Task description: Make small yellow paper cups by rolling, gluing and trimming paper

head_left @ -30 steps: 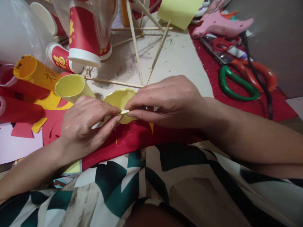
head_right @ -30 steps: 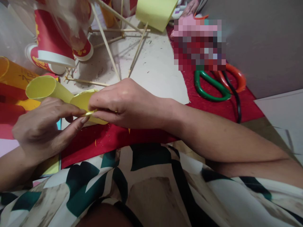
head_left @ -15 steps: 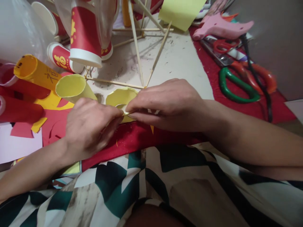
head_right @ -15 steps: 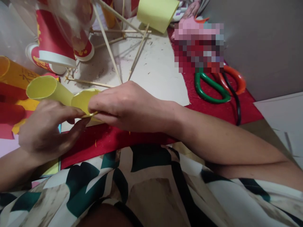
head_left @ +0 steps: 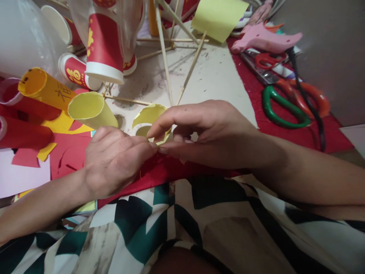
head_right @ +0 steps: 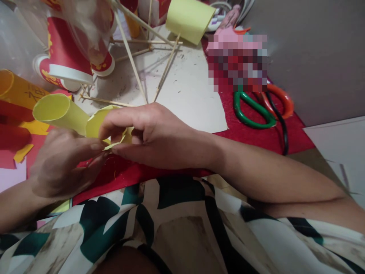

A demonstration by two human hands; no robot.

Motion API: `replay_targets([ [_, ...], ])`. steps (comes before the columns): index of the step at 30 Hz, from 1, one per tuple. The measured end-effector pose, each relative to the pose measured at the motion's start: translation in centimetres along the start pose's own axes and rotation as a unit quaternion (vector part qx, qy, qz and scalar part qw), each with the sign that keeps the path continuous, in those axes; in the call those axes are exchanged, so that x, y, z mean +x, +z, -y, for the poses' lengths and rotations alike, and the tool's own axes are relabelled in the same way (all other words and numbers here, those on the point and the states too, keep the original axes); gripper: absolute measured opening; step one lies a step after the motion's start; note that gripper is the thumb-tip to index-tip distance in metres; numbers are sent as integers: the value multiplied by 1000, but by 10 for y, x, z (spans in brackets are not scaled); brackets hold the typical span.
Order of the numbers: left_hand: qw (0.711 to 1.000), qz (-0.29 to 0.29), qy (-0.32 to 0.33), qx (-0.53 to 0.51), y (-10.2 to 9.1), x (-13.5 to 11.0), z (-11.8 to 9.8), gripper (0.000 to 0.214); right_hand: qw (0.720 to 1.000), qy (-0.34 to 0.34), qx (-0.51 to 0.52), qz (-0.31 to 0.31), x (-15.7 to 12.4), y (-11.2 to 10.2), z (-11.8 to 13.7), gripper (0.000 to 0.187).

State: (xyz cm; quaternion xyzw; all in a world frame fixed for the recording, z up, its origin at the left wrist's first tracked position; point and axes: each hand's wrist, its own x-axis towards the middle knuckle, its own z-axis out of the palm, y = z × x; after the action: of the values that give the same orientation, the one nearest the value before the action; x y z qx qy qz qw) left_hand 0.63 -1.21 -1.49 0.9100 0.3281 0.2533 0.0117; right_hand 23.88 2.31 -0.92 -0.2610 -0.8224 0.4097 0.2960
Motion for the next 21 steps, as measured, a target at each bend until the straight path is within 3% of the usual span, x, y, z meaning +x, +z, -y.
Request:
replay_targets([
  [6,999,28,30,13,-8,9,-1,7,997,51,62,-12,2,3,3,17],
  [12,996,-6,-42,-81,-6,5,-3,20,999,-21,26,-39,1,9,-5,16],
  [21,977,-33,-131,-165,-6,-2,-8,26,990,-100,-101,-23,1,3,-15,16],
])
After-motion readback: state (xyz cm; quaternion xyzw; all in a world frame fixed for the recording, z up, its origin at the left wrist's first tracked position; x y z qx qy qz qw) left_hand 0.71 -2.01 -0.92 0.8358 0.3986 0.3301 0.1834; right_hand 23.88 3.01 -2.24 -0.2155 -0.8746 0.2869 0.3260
